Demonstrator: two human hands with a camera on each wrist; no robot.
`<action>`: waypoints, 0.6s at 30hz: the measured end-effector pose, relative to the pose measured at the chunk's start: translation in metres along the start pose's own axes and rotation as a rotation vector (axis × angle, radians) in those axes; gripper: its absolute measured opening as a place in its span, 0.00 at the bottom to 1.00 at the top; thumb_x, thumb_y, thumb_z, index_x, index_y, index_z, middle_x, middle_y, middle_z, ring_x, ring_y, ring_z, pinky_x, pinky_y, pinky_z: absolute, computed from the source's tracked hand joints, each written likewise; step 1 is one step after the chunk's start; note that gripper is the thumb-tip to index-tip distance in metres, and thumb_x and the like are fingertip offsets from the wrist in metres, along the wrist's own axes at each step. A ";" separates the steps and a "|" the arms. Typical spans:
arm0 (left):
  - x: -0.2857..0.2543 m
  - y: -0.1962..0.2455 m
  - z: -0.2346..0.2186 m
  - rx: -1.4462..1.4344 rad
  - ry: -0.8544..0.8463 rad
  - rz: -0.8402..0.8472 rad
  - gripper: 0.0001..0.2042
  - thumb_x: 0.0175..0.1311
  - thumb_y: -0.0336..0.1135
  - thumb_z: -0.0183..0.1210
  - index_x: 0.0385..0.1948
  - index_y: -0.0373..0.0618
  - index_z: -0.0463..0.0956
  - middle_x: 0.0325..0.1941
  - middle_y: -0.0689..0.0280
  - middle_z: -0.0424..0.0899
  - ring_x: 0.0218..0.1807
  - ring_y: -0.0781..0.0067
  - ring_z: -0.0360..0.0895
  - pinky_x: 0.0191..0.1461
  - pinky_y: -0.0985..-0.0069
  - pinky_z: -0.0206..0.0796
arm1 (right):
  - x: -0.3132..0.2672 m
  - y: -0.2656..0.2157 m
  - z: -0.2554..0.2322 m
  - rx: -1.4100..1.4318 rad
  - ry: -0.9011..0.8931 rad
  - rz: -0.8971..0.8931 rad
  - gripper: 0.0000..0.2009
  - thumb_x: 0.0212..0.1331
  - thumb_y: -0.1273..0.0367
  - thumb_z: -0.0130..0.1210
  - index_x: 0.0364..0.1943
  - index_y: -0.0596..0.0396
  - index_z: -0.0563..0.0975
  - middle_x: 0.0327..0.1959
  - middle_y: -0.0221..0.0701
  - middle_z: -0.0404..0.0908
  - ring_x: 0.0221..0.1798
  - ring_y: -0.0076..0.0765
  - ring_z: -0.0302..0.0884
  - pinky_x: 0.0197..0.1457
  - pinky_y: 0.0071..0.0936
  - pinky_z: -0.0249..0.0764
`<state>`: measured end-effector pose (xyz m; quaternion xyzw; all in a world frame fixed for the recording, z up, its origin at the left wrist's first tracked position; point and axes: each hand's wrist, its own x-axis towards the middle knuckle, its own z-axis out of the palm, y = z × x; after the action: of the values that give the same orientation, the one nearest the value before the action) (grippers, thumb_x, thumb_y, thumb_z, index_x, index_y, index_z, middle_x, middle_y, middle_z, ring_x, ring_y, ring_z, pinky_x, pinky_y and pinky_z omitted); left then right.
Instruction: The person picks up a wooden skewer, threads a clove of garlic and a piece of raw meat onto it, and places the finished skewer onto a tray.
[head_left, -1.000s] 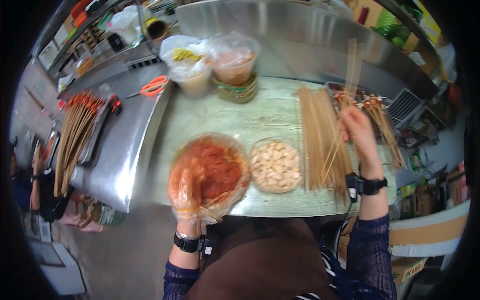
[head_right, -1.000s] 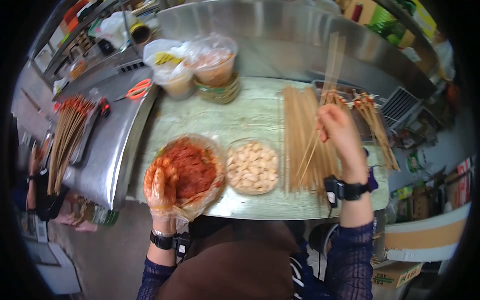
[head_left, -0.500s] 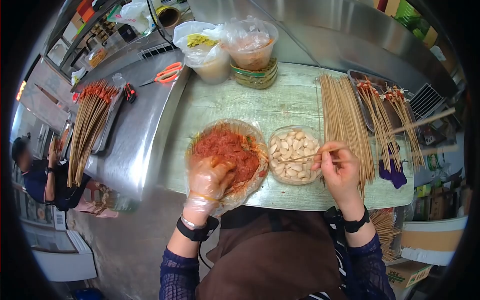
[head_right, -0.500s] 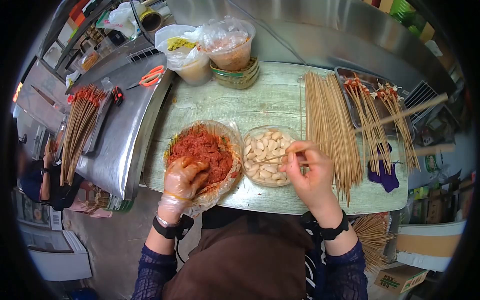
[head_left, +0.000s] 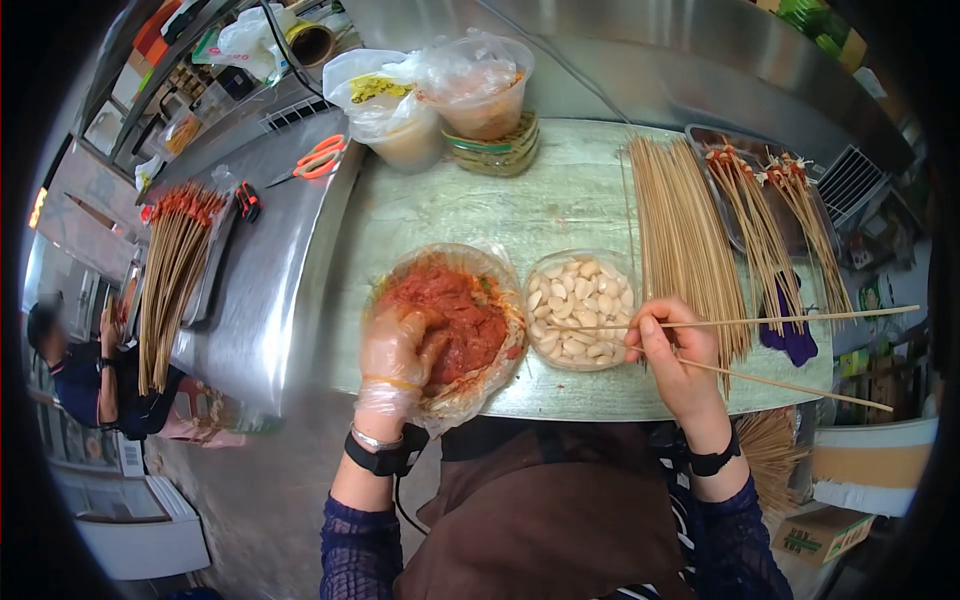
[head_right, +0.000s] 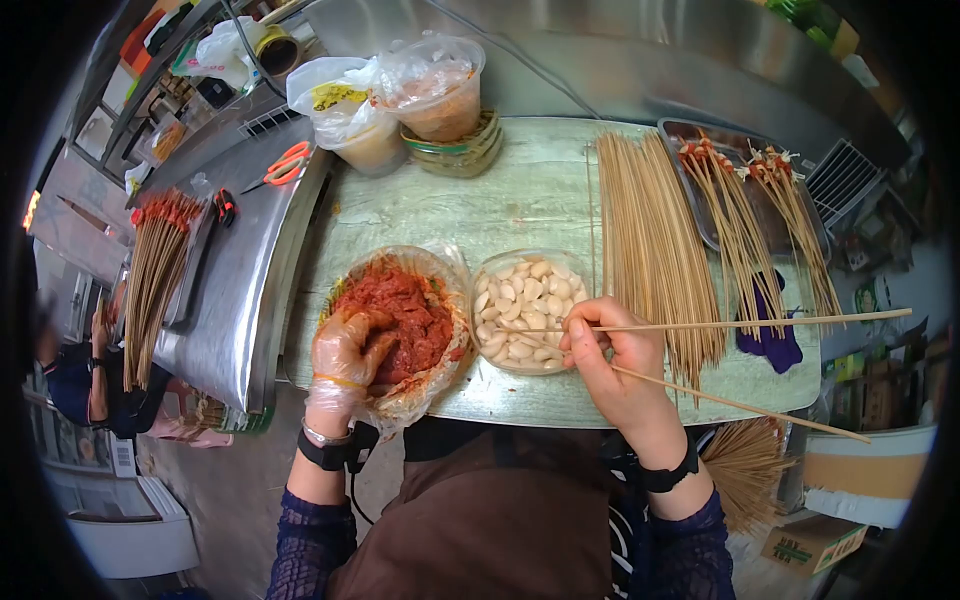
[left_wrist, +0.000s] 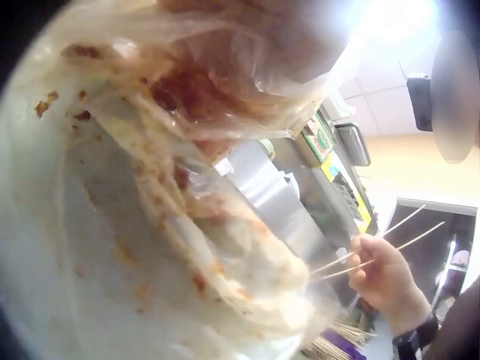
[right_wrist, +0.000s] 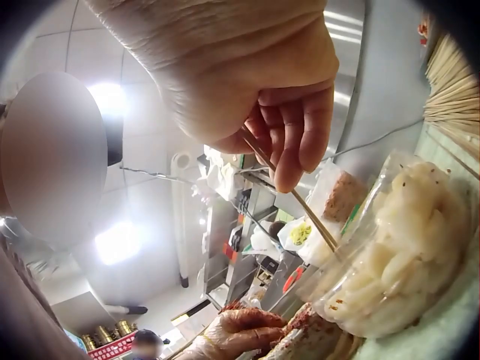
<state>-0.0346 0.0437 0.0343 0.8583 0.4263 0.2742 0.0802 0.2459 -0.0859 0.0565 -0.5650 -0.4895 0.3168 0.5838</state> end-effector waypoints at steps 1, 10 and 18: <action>-0.001 0.000 -0.001 -0.013 0.019 0.002 0.04 0.47 0.29 0.63 0.24 0.44 0.78 0.30 0.56 0.80 0.34 0.52 0.76 0.37 0.63 0.69 | -0.001 0.001 0.000 -0.004 0.007 0.005 0.06 0.62 0.72 0.49 0.33 0.61 0.73 0.24 0.30 0.77 0.24 0.21 0.76 0.28 0.16 0.72; -0.009 0.041 0.013 0.070 -0.163 -0.060 0.07 0.46 0.34 0.63 0.24 0.42 0.78 0.30 0.53 0.78 0.35 0.49 0.75 0.38 0.60 0.67 | -0.002 -0.002 0.002 -0.063 -0.008 0.002 0.05 0.61 0.72 0.50 0.33 0.61 0.74 0.24 0.31 0.78 0.24 0.21 0.76 0.28 0.17 0.72; -0.017 0.020 0.016 -0.401 0.030 -0.261 0.04 0.47 0.25 0.63 0.25 0.38 0.79 0.26 0.59 0.80 0.29 0.68 0.77 0.34 0.74 0.68 | -0.005 -0.003 0.000 -0.082 -0.017 0.005 0.05 0.61 0.72 0.50 0.33 0.62 0.74 0.25 0.32 0.78 0.25 0.21 0.76 0.29 0.18 0.72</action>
<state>-0.0205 0.0199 0.0214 0.7585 0.4720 0.3534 0.2775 0.2438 -0.0913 0.0579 -0.5870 -0.5056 0.3028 0.5550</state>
